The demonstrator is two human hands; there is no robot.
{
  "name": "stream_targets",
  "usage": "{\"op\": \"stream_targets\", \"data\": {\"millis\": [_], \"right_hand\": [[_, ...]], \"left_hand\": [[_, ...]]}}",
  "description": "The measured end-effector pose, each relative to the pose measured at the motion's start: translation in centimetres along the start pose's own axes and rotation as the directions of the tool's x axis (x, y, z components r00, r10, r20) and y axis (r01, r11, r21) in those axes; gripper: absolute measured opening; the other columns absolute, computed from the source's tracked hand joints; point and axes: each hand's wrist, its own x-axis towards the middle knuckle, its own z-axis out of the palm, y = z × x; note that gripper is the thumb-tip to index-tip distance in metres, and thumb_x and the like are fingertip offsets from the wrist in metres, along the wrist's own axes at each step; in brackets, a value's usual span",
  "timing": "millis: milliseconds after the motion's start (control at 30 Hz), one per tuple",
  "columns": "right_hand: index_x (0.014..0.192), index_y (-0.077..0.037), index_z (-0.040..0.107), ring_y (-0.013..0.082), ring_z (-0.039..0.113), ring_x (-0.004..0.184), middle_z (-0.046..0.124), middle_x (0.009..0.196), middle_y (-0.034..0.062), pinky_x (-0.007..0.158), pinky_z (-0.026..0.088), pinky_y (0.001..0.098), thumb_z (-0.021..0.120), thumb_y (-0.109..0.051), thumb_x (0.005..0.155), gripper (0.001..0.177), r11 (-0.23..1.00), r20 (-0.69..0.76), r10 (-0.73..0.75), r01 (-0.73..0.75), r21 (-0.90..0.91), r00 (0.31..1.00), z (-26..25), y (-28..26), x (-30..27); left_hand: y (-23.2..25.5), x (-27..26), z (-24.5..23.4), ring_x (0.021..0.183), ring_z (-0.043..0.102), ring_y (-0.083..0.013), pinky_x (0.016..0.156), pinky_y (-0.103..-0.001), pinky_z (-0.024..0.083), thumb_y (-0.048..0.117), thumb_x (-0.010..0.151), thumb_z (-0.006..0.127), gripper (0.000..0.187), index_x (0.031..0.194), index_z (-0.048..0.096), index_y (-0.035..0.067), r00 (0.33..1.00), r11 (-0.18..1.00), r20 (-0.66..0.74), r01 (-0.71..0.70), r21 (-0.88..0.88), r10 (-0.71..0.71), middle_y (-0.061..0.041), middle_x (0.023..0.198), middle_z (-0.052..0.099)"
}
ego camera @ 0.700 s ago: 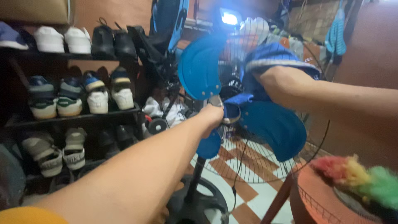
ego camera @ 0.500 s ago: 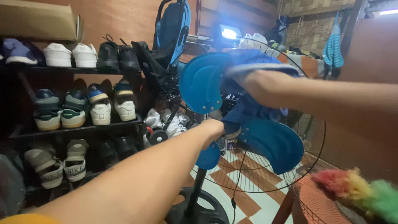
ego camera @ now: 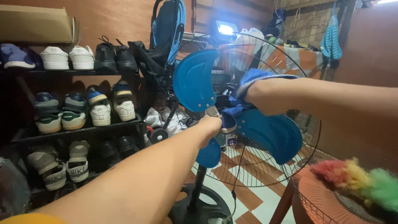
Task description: The person wipes the blades and cage of a standing fan with a blue cloth, then uses a colorful feather duster on the fan head. The person holds the fan steady with one hand while cleaning with the other.
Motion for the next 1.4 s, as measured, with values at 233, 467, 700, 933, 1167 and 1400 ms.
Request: {"op": "stream_targets", "data": {"millis": [233, 467, 700, 933, 1167, 1400], "right_hand": [[0.107, -0.010, 0.075, 0.0313, 0.072, 0.094, 0.073, 0.099, 0.0152, 0.081, 0.059, 0.0410, 0.058, -0.008, 0.083, 0.030, 0.994, -0.313, 0.098, -0.077, 0.077, 0.945, -2.1, 0.5, 2.9], [0.106, -0.004, 0.075, 0.0354, 0.072, 0.091, 0.074, 0.099, 0.0190, 0.079, 0.058, 0.0433, 0.060, -0.004, 0.081, 0.029, 0.975, -0.189, -0.210, 0.219, 0.029, 0.959, 2.1, 0.7, 4.2], [0.103, -0.004, 0.073, 0.0408, 0.071, 0.098, 0.075, 0.103, 0.0208, 0.084, 0.056, 0.0453, 0.059, -0.004, 0.072, 0.034, 0.956, -0.597, -0.236, 0.293, -0.001, 0.767, 3.0, 1.2, 5.3], [0.129, -0.004, 0.059, 0.0427, 0.069, 0.099, 0.070, 0.104, 0.0259, 0.084, 0.055, 0.0495, 0.061, 0.002, 0.077, 0.053, 0.963, -0.451, 0.115, 0.013, 0.271, 0.885, 2.5, -0.8, 2.8], [0.122, -0.016, 0.071, 0.0318, 0.075, 0.097, 0.076, 0.108, 0.0158, 0.087, 0.059, 0.0408, 0.057, 0.003, 0.075, 0.052, 0.975, -0.219, -0.089, 0.130, 0.178, 0.972, 2.5, -0.3, 3.1], [0.148, -0.031, 0.053, 0.0309, 0.078, 0.076, 0.066, 0.108, 0.0219, 0.070, 0.064, 0.0425, 0.046, -0.005, 0.095, 0.060, 0.992, -0.156, -0.118, 0.111, -0.051, 0.981, 4.9, -0.3, 6.3]], "left_hand": [[-0.7, 0.3, 0.5, 0.133, 0.058, -0.0336, 0.104, -0.048, 0.049, 0.044, 0.090, 0.063, 0.070, 0.144, 0.055, 0.001, 0.999, 0.999, 0.014, -0.034, -0.015, 0.034, -0.018, 0.146, 0.059], [-0.7, 0.2, -0.1, 0.129, 0.060, -0.0325, 0.102, -0.047, 0.049, 0.044, 0.087, 0.067, 0.069, 0.141, 0.059, 0.001, 0.999, 0.999, 0.016, -0.038, -0.023, 0.039, -0.017, 0.142, 0.061], [-1.0, -0.9, -0.3, 0.125, 0.062, -0.0313, 0.099, -0.045, 0.049, 0.043, 0.084, 0.071, 0.069, 0.137, 0.062, 0.000, 0.999, 0.999, 0.030, -0.044, -0.031, 0.045, -0.017, 0.138, 0.064], [-1.3, -1.0, -0.6, 0.123, 0.063, -0.0298, 0.098, -0.044, 0.049, 0.042, 0.080, 0.074, 0.069, 0.135, 0.064, 0.003, 0.997, 0.997, 0.032, -0.075, -0.030, 0.076, -0.015, 0.135, 0.066], [-1.1, -0.6, -0.4, 0.123, 0.064, -0.0300, 0.098, -0.045, 0.049, 0.045, 0.081, 0.070, 0.067, 0.135, 0.063, 0.005, 0.998, 0.998, 0.016, -0.059, -0.007, 0.060, -0.015, 0.134, 0.066], [-1.2, -1.1, -1.9, 0.124, 0.062, -0.0296, 0.101, -0.044, 0.046, 0.047, 0.083, 0.070, 0.067, 0.135, 0.064, 0.006, 0.998, 0.999, 0.031, -0.052, -0.005, 0.052, -0.015, 0.135, 0.066]]}}
